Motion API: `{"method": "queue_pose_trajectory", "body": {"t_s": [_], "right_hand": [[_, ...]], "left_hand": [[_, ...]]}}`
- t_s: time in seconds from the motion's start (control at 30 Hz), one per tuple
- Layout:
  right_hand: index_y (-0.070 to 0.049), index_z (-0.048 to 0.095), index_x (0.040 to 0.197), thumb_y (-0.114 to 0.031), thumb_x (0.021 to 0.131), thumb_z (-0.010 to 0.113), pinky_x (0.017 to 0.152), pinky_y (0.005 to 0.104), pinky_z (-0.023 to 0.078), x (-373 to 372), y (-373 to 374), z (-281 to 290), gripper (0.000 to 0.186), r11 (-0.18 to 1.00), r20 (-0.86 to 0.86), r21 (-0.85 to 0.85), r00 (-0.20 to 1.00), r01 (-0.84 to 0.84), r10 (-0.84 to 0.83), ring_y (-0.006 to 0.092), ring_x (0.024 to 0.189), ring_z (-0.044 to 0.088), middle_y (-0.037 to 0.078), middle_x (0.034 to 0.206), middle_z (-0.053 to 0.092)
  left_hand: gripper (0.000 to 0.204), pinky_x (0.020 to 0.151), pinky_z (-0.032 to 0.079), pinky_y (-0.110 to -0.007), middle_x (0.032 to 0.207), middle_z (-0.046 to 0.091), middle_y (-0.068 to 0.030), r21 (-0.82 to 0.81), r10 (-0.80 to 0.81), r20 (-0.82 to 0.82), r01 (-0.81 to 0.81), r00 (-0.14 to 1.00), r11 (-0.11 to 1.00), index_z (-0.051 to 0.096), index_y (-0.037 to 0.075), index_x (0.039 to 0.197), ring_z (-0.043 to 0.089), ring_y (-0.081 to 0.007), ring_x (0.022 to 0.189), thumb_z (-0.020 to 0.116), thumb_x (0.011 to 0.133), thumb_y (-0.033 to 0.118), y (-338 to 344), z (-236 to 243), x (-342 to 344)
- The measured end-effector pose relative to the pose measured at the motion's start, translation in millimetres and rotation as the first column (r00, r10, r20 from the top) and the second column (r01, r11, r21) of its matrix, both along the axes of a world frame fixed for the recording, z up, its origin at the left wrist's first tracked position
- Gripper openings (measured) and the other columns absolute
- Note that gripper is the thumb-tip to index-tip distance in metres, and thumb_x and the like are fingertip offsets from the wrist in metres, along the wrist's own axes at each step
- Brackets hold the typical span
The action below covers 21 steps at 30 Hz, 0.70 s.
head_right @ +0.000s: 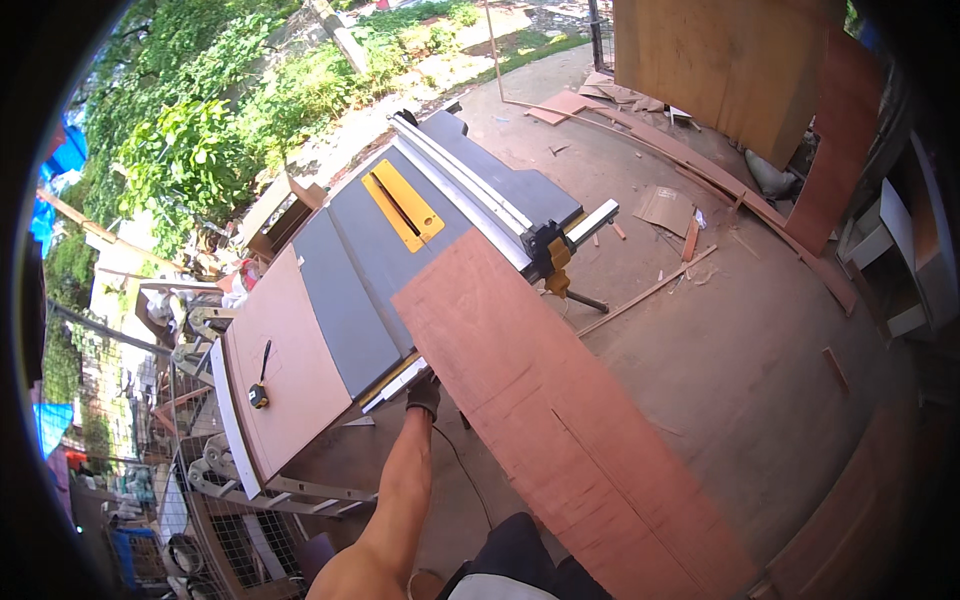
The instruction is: The person uses a table saw to cut a long pink wooden plank into smaller pieces. They measure the wood with a tape measure and mark it with a pen before making additional cuts.
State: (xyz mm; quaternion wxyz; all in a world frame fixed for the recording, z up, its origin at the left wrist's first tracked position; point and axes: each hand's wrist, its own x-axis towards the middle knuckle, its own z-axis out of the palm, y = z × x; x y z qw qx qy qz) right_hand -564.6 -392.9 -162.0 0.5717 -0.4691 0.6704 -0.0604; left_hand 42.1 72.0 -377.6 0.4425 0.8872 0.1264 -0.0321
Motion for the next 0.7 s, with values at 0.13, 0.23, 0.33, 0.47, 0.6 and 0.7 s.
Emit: {"method": "queue_pose_trajectory", "body": {"t_s": [0.13,0.23,0.33,0.47,0.6,0.7], "right_hand": [[0.009,0.038,0.134,-0.052,0.093,0.048,0.1,0.0437,0.036,8,-4,4,0.074,1.0,-0.026,0.009,1.0,0.017,-0.017,0.0329,0.122,0.042,0.021,0.135,0.043],[0.009,0.037,0.135,-0.052,0.093,0.048,0.103,0.043,0.034,8,-6,-1,0.075,0.999,-0.013,0.021,1.0,0.027,-0.027,0.0328,0.125,0.04,0.022,0.137,0.041],[0.009,0.035,0.136,-0.053,0.093,0.047,0.105,0.0424,0.032,5,-11,-9,0.076,0.998,0.027,0.049,0.999,0.034,-0.035,0.0326,0.127,0.039,0.022,0.139,0.04],[0.009,0.034,0.137,-0.051,0.094,0.048,0.107,0.0418,0.03,15,8,7,0.075,0.997,0.018,0.007,0.997,0.075,-0.075,0.0323,0.13,0.037,0.023,0.141,0.038],[0.009,0.037,0.134,-0.043,0.094,0.052,0.107,0.041,0.03,36,21,30,0.067,0.997,-0.053,-0.023,0.996,0.068,-0.069,0.0311,0.129,0.039,0.023,0.14,0.039],[0.009,0.042,0.131,-0.038,0.095,0.053,0.101,0.0397,0.036,20,14,24,0.06,1.0,-0.085,0.004,0.996,-0.011,0.012,0.0295,0.12,0.046,0.021,0.134,0.046]], "left_hand": [[0.027,0.087,0.049,-0.04,0.116,0.061,-0.0068,-0.58,0.299,-0.091,-0.294,0.95,0.76,0.055,0.01,0.119,0.058,-0.0236,0.106,0.049,0.096,0.024,2,-8,-2],[0.028,0.082,0.051,-0.04,0.114,0.062,-0.0044,-0.651,0.299,-0.166,-0.332,0.94,0.683,0.056,0.013,0.117,0.06,-0.0212,0.103,0.046,0.098,0.03,2,8,-1],[0.029,0.075,0.052,-0.039,0.114,0.062,-0.0013,-0.424,-0.075,-0.367,-0.094,0.927,0.901,0.056,0.016,0.116,0.062,-0.0185,0.096,0.05,0.096,0.036,6,52,-3],[0.037,0.071,0.051,-0.045,0.11,0.064,-0.0058,0.513,-0.445,-0.295,0.533,0.846,0.673,0.058,0.012,0.118,0.063,-0.0232,0.085,0.062,0.087,0.032,-31,108,-69],[0.056,0.091,0.042,-0.051,0.127,0.055,-0.0112,0.699,-0.404,0.076,0.24,0.912,0.674,0.053,0.009,0.127,0.054,-0.0291,0.112,0.065,0.082,0.04,-67,240,-111],[0.072,0.106,0.027,-0.053,0.142,0.042,-0.0138,0.816,-0.519,0.082,0.242,0.851,0.525,0.045,0.007,0.135,0.038,-0.0302,0.132,0.066,0.079,0.047,-67,280,-80]]}}
